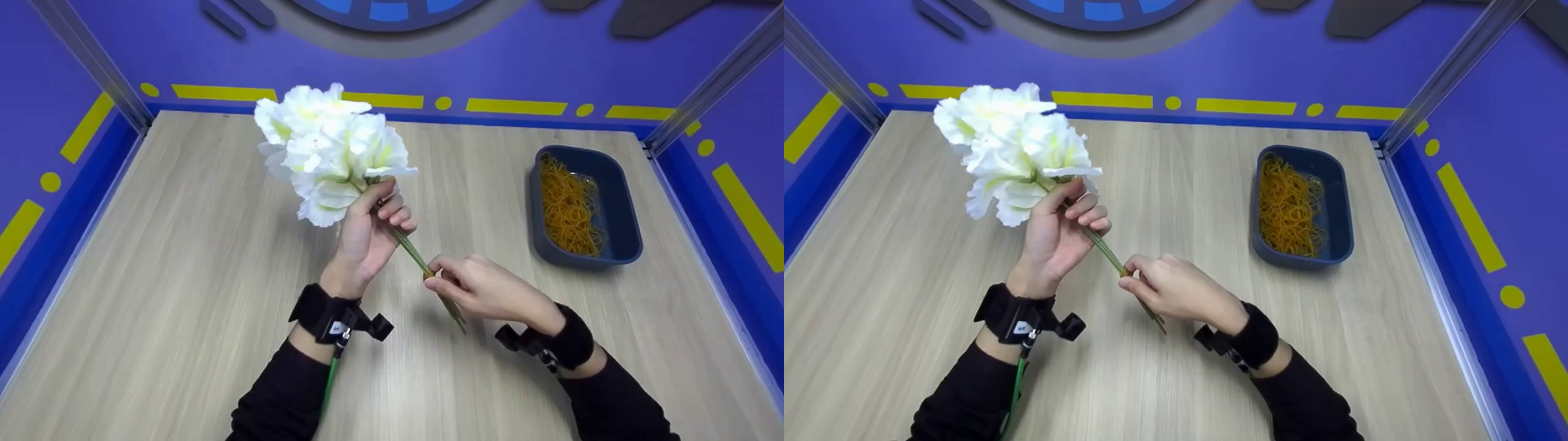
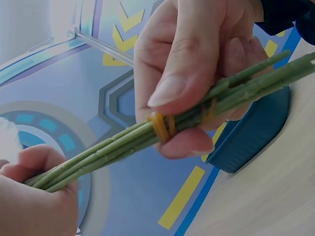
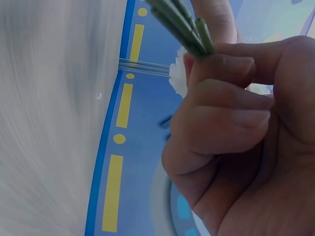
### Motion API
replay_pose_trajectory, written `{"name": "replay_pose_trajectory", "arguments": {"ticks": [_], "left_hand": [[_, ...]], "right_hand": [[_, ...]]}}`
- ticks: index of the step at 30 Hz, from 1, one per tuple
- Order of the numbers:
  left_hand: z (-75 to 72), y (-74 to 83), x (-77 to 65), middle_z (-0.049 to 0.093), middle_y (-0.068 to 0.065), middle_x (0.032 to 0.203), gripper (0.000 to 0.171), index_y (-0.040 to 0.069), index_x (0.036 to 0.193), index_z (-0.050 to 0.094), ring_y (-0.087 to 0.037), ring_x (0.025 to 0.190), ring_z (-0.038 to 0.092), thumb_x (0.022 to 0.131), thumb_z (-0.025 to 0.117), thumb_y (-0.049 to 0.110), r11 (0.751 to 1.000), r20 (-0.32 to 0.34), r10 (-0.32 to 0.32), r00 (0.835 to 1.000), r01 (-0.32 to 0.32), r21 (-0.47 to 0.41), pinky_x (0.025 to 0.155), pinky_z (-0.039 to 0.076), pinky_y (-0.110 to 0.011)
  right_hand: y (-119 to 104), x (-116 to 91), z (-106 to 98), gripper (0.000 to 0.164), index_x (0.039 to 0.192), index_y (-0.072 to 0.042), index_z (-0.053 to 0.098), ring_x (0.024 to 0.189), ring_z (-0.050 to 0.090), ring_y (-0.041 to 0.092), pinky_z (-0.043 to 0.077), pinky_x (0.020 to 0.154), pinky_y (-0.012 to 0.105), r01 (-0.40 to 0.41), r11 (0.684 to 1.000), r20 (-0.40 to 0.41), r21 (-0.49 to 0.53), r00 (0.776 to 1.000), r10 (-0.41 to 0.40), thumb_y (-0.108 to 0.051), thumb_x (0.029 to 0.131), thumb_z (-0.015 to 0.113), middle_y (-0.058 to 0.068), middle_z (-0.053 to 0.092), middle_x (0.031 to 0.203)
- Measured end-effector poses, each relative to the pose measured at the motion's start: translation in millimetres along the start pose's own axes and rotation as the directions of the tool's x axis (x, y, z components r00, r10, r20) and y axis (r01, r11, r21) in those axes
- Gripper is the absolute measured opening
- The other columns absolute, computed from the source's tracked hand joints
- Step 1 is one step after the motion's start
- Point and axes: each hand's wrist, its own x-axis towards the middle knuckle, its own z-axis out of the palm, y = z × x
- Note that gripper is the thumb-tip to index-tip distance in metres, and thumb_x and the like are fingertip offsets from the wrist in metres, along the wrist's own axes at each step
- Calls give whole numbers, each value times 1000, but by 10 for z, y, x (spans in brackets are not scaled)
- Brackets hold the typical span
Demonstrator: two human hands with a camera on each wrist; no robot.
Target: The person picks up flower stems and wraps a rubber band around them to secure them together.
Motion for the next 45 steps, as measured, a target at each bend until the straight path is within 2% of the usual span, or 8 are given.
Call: {"name": "replay_pose_trajectory", "arguments": {"ticks": [6,11,15,19,24,28,35,45], "left_hand": [[17,-13,-4,55,-2,82,6,12,101,55,-19,76,52,103,52,16,986,0,7,1000,-7,164,76,45,-34],[27,-15,-30,61,-8,113,37,8,136,50,-23,99,59,103,53,25,927,1,-38,999,35,372,88,47,-37],[35,-11,-32,59,-11,130,53,4,149,41,-25,113,59,103,55,26,874,10,-64,998,51,483,95,45,-39],[40,-11,-36,56,-11,141,62,4,155,32,-28,124,54,102,56,26,834,-1,-94,996,79,545,103,41,-44],[42,-20,-43,40,-13,155,73,4,160,19,-28,132,48,101,56,28,777,-6,-142,990,115,619,111,35,-48],[28,-38,-33,30,-13,161,70,4,160,20,-28,134,46,103,54,27,740,5,-171,985,125,661,110,35,-47],[-16,-60,4,35,-10,160,63,1,157,29,-27,130,50,104,54,26,713,-14,-176,984,137,688,109,38,-44],[-110,-115,44,43,-10,156,59,-1,152,38,-24,134,51,104,54,30,635,-39,-228,973,179,751,112,37,-38]], "right_hand": [[2,-4,-22,22,107,-11,62,58,49,3,43,53,25,-12,1000,-51,9,999,13,-31,107,51,-11,55,70],[6,10,-40,22,108,-8,62,60,49,5,44,56,26,-37,999,-113,11,993,38,-28,107,52,-9,55,74],[27,14,-54,23,107,-7,62,59,48,6,43,56,26,-75,997,-155,36,985,80,-28,107,51,-7,54,76],[45,17,-70,26,108,-6,62,60,48,7,43,57,27,-123,989,-168,78,977,135,-30,108,50,-5,55,78],[55,21,-79,26,112,-5,62,61,49,9,43,58,27,-188,974,-158,125,966,207,-28,108,50,-5,53,77],[75,24,-69,26,112,-5,62,62,49,10,42,57,27,-214,967,-159,138,959,235,-27,108,50,-5,52,75],[126,43,-28,25,108,-5,61,63,52,11,44,58,27,-223,960,-139,167,959,247,-28,108,51,-4,54,75],[242,100,140,22,99,-9,61,65,53,11,46,58,28,-237,959,-135,158,956,259,-29,106,54,-4,56,76]]}}
